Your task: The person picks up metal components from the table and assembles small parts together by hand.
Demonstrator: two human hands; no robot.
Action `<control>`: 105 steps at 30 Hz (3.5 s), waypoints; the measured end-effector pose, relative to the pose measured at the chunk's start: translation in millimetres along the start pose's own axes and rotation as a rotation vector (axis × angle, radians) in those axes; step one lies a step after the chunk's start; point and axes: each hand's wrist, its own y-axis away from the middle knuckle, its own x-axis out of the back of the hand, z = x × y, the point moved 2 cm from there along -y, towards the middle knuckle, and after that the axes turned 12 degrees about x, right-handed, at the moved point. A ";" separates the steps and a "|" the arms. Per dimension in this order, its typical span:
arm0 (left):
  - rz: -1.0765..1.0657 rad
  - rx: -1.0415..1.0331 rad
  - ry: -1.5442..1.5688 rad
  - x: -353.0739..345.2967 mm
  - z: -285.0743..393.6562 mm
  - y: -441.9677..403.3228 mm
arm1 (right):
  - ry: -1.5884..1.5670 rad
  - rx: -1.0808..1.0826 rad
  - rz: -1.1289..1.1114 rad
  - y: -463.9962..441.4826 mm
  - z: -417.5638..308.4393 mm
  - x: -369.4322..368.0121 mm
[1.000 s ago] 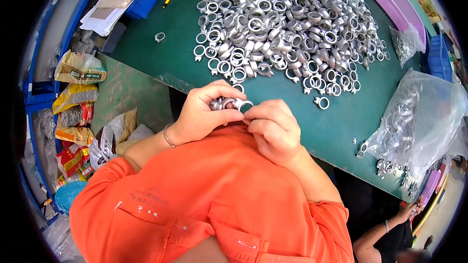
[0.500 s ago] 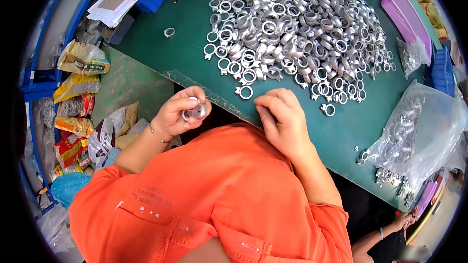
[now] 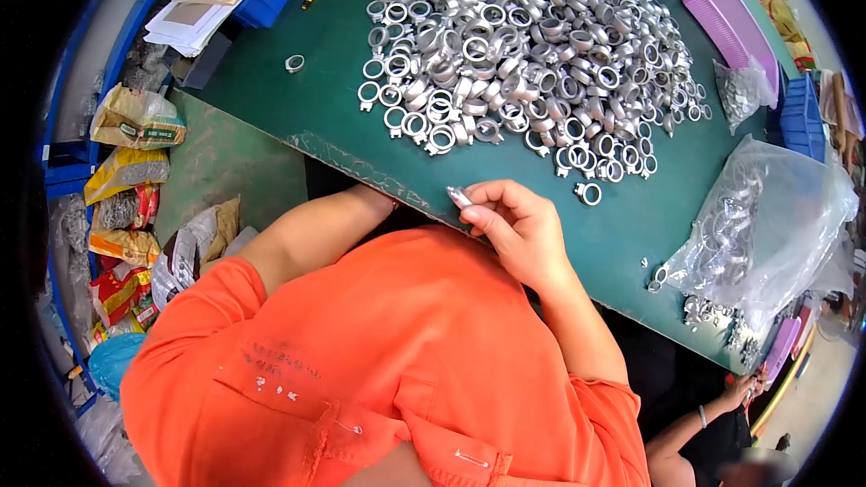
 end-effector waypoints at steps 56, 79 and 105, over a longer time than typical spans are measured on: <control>-0.203 -0.475 -0.654 -114.3 -3.0 154.2 | 1.077 0.641 0.185 -23.5 -2.6 3.6; -0.175 -0.280 -0.684 -128.7 -7.0 151.1 | 0.559 0.886 0.080 -13.3 -9.7 2.9; -0.194 -0.553 -0.757 -122.4 -7.8 152.5 | -0.264 0.567 0.137 -15.8 5.0 2.9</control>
